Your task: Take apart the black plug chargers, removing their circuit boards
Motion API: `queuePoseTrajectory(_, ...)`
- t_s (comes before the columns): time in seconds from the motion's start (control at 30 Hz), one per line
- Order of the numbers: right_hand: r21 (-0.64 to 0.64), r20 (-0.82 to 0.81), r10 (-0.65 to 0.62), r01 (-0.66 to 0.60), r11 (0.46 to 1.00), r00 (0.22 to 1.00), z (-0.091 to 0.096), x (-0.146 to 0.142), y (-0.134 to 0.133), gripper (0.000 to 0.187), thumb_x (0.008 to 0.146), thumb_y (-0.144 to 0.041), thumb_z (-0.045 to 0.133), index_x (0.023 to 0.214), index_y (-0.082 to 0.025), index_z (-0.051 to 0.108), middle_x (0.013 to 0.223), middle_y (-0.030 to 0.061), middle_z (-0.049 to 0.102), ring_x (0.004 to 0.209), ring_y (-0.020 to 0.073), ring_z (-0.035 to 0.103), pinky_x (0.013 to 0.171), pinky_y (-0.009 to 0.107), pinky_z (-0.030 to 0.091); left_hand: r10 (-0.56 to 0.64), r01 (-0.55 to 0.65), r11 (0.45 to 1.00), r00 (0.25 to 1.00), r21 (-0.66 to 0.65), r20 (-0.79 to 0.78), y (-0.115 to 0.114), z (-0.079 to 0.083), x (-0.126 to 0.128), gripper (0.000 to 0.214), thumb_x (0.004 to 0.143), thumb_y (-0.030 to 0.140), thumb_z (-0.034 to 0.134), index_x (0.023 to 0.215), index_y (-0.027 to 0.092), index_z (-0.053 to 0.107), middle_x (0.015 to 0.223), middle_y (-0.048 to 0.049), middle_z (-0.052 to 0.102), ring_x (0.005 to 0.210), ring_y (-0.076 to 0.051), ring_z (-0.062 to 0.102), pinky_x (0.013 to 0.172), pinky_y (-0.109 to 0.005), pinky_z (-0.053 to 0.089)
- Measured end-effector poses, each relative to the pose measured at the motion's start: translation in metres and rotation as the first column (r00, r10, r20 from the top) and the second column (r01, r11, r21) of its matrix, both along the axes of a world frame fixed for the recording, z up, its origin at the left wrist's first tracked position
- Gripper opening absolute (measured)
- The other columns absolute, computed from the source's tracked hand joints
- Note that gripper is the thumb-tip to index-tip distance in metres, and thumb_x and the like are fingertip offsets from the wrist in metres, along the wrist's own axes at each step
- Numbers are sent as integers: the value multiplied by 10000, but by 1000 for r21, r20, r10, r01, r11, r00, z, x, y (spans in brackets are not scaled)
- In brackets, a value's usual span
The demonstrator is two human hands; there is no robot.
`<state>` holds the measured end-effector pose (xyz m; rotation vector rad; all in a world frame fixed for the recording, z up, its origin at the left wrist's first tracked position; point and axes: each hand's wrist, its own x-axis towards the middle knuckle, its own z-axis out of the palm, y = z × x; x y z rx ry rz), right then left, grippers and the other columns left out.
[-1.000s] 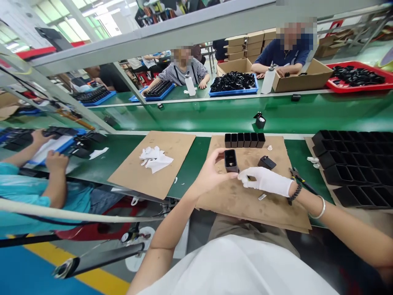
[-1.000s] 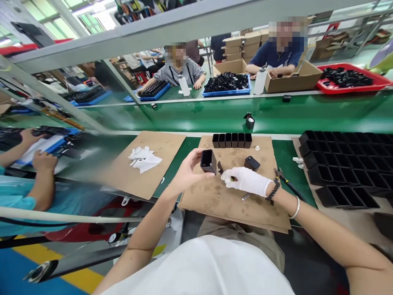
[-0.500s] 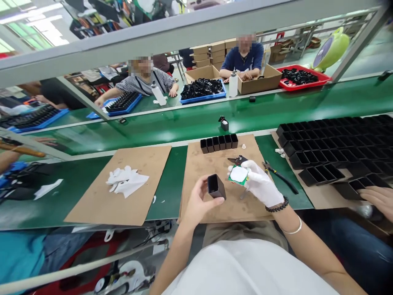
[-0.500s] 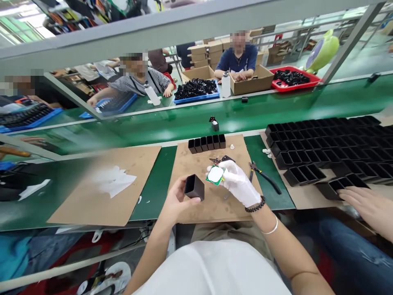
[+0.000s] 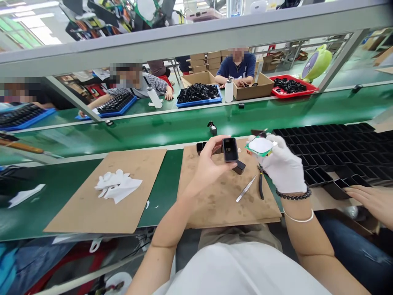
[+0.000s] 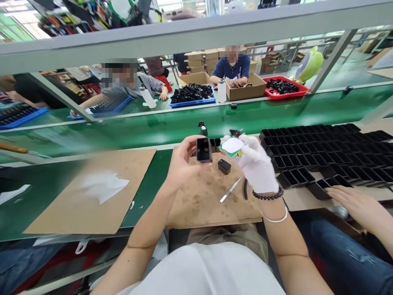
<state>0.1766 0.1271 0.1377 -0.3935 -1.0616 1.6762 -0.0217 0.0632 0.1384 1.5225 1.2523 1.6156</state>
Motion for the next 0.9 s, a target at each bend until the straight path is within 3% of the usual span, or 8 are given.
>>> queuePoseTrajectory(0.1, 204, 47, -105, 94, 975, 993, 17, 4, 2, 321, 661, -298, 931, 912, -293, 731, 962, -33, 763, 1122, 212, 718, 1010, 378, 585, -32, 32, 999, 999, -5, 26, -2, -3, 5, 634, 633, 182, 909, 1204, 230, 637, 1284, -66, 680, 1236, -252, 638, 1115, -377, 484)
queuePoseTrajectory(0.23, 436, 39, -185, 150, 888, 982, 29, -6, -1, 397, 599, -271, 978, 911, -280, 733, 881, -25, 723, 1018, 234, 739, 1006, 438, 585, -8, 6, 998, 999, 62, 38, -12, -8, 3, 636, 628, 211, 930, 1197, 222, 645, 1262, -67, 684, 1214, -240, 647, 1093, -353, 499)
queuePoseTrajectory(0.37, 592, 23, -231, 172, 787, 973, 27, -29, -11, 372, 616, -249, 975, 914, -256, 752, 815, -20, 734, 783, 193, 739, 931, 440, 607, 85, -82, 990, 996, 118, -25, -25, -10, -4, 615, 658, 268, 927, 1205, 225, 649, 1231, -60, 686, 1158, -225, 659, 1034, -335, 524)
queuePoseTrajectory(0.47, 722, 70, -209, 95, 686, 975, 22, -42, -15, 349, 641, -164, 946, 920, -255, 758, 774, -26, 745, 694, 169, 705, 837, 397, 620, 157, -145, 980, 985, 140, -77, -34, -8, -6, 589, 701, 274, 902, 1228, 235, 644, 1221, -56, 688, 1132, -216, 655, 1014, -334, 522)
queuePoseTrajectory(0.63, 797, 123, -245, 51, 602, 962, 15, -45, -13, 347, 709, -130, 890, 984, -293, 754, 739, -21, 745, 656, 177, 690, 706, 363, 614, 245, -205, 958, 949, 202, -199, -46, -2, -7, 559, 732, 188, 852, 1247, 243, 642, 1225, -57, 688, 1159, -231, 633, 1012, -362, 515)
queuePoseTrajectory(0.9, 807, 173, -197, -24, 590, 965, 15, -40, -12, 352, 692, -90, 883, 974, -260, 756, 734, -20, 739, 662, 168, 703, 684, 337, 626, 247, -187, 950, 940, 252, -236, -47, -2, -7, 550, 738, 142, 818, 1249, 250, 645, 1187, -41, 685, 1136, -226, 638, 1007, -373, 519)
